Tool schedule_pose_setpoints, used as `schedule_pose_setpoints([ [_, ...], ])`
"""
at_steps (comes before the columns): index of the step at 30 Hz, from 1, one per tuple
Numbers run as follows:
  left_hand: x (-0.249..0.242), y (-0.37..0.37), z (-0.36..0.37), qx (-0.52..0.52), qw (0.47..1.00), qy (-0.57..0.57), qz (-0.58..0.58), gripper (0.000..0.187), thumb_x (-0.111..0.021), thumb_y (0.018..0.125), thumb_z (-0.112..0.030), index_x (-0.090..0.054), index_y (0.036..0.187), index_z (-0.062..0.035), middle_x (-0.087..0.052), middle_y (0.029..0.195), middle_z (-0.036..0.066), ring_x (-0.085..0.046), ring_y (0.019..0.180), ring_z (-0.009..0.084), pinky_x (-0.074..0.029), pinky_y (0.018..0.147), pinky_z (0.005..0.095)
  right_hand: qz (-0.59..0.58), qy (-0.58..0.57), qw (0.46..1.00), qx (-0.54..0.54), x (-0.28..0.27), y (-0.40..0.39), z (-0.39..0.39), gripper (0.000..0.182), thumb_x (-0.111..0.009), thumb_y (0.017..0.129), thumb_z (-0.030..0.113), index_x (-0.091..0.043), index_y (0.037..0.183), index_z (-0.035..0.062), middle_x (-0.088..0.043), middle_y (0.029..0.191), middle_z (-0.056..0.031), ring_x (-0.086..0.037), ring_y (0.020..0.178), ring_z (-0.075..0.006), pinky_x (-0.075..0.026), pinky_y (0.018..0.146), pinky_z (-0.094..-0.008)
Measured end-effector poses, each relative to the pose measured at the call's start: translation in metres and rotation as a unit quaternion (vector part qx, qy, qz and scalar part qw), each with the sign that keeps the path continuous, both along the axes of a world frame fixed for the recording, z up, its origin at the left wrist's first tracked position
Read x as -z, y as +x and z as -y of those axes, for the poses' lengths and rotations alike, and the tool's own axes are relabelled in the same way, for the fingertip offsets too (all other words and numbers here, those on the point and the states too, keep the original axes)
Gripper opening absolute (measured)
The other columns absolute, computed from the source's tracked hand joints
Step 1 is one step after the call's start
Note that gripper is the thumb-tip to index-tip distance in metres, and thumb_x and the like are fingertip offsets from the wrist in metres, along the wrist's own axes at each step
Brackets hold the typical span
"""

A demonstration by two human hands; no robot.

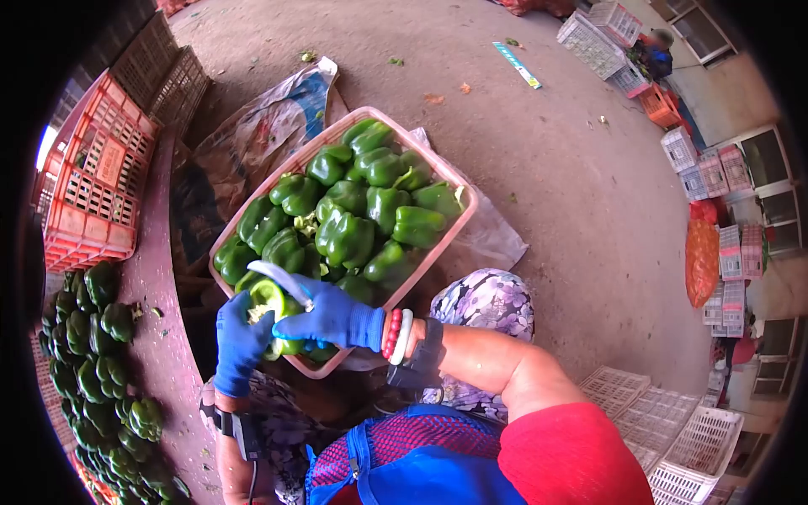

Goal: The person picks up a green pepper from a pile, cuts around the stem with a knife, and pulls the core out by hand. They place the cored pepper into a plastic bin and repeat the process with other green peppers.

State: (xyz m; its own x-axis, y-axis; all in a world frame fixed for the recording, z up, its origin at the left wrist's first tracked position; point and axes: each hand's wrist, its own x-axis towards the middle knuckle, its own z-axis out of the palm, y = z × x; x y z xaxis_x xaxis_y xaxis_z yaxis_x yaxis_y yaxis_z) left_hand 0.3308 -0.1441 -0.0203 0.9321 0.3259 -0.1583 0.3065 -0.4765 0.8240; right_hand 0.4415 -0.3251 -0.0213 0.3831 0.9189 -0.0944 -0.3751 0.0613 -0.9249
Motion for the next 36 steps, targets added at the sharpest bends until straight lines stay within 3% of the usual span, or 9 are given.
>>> schedule_pose_setpoints([
  [5,0.004,-0.001,-0.014,-0.041,0.937,-0.348,0.013,0.032,-0.065,0.091,-0.020,-0.067,0.113,0.0036,-0.069,0.086,0.002,-0.063,0.073,0.0098,-0.048,0.066,0.0229,-0.137,-0.045,0.989,0.029,-0.009,0.005,0.000,0.069,-0.068,0.092,0.023,-0.037,0.152,0.0077,-0.069,0.088,-0.0045,-0.060,0.060,-0.0109,-0.049,0.051,-0.0267],
  [8,0.026,0.003,-0.028,-0.114,0.932,-0.288,0.188,0.012,-0.063,0.094,-0.014,-0.063,0.092,-0.0025,-0.060,0.080,0.001,-0.057,0.073,0.0105,-0.045,0.068,0.0270,-0.274,-0.075,0.957,0.054,0.008,0.007,-0.011,0.028,-0.068,0.093,0.028,-0.069,0.106,0.0035,-0.070,0.080,-0.0050,-0.064,0.062,-0.0147,-0.051,0.053,-0.0285],
  [13,0.025,0.026,-0.034,-0.356,0.869,-0.204,0.278,0.022,-0.065,0.100,-0.028,-0.063,0.087,-0.0091,-0.060,0.080,-0.001,-0.055,0.067,0.0077,-0.045,0.061,0.0247,-0.285,-0.076,0.953,0.062,0.018,-0.001,-0.027,0.031,-0.069,0.091,0.028,-0.068,0.110,0.0034,-0.070,0.082,-0.0078,-0.065,0.063,-0.0171,-0.051,0.054,-0.0299],
  [21,0.010,-0.016,-0.065,-0.436,0.810,-0.296,0.255,0.027,-0.055,0.104,-0.032,-0.063,0.124,-0.0145,-0.062,0.094,0.003,-0.061,0.077,0.0116,-0.055,0.064,0.0253,0.353,0.004,0.913,0.206,-0.002,0.035,-0.021,0.061,-0.075,0.084,0.008,-0.052,0.140,0.0029,-0.066,0.120,-0.0071,-0.064,0.088,-0.0068,-0.054,0.069,-0.0229],
  [24,0.018,-0.023,-0.071,-0.423,0.778,-0.406,0.226,0.030,-0.054,0.105,-0.028,-0.059,0.132,-0.0167,-0.062,0.102,0.004,-0.062,0.084,0.0129,-0.057,0.070,0.0269,0.127,-0.137,0.975,0.119,-0.005,0.040,-0.002,0.060,-0.074,0.084,0.012,-0.054,0.140,0.0048,-0.068,0.118,-0.0089,-0.066,0.098,-0.0126,-0.055,0.084,-0.0282],
  [29,0.022,-0.028,-0.065,-0.313,0.846,-0.360,0.240,0.026,-0.056,0.103,-0.023,-0.060,0.126,-0.0109,-0.062,0.103,0.008,-0.065,0.087,0.0191,-0.060,0.081,0.0318,0.293,-0.108,0.939,0.143,0.010,0.016,0.008,0.056,-0.073,0.085,0.017,-0.057,0.138,0.0054,-0.072,0.107,-0.0097,-0.067,0.090,-0.0163,-0.056,0.076,-0.0351],
  [33,0.037,-0.026,-0.057,-0.235,0.859,-0.361,0.276,0.020,-0.061,0.100,-0.018,-0.060,0.116,-0.0074,-0.062,0.103,0.010,-0.066,0.092,0.0239,-0.061,0.086,0.0380,0.829,-0.059,0.554,0.049,-0.002,-0.015,0.008,0.053,-0.066,0.086,0.016,-0.059,0.138,0.0225,-0.059,0.130,-0.0170,-0.068,0.092,-0.0315,-0.057,0.079,-0.0398],
  [34,0.044,-0.028,-0.054,-0.211,0.906,-0.241,0.275,0.019,-0.062,0.099,-0.017,-0.060,0.115,-0.0069,-0.062,0.103,0.010,-0.066,0.093,0.0249,-0.061,0.086,0.0394,0.798,-0.143,0.585,-0.004,0.005,-0.030,0.011,0.052,-0.065,0.086,0.017,-0.060,0.137,0.0268,-0.055,0.132,-0.0175,-0.067,0.093,-0.0346,-0.057,0.079,-0.0411],
  [36,0.053,-0.031,-0.052,-0.256,0.797,-0.470,0.280,0.020,-0.064,0.098,-0.017,-0.060,0.115,-0.0069,-0.063,0.101,0.009,-0.066,0.094,0.0230,-0.061,0.086,0.0398,0.750,-0.217,0.619,-0.085,0.039,-0.054,0.024,0.052,-0.066,0.083,0.020,-0.062,0.133,0.0321,-0.049,0.131,-0.0194,-0.066,0.098,-0.0355,-0.057,0.081,-0.0435],
])
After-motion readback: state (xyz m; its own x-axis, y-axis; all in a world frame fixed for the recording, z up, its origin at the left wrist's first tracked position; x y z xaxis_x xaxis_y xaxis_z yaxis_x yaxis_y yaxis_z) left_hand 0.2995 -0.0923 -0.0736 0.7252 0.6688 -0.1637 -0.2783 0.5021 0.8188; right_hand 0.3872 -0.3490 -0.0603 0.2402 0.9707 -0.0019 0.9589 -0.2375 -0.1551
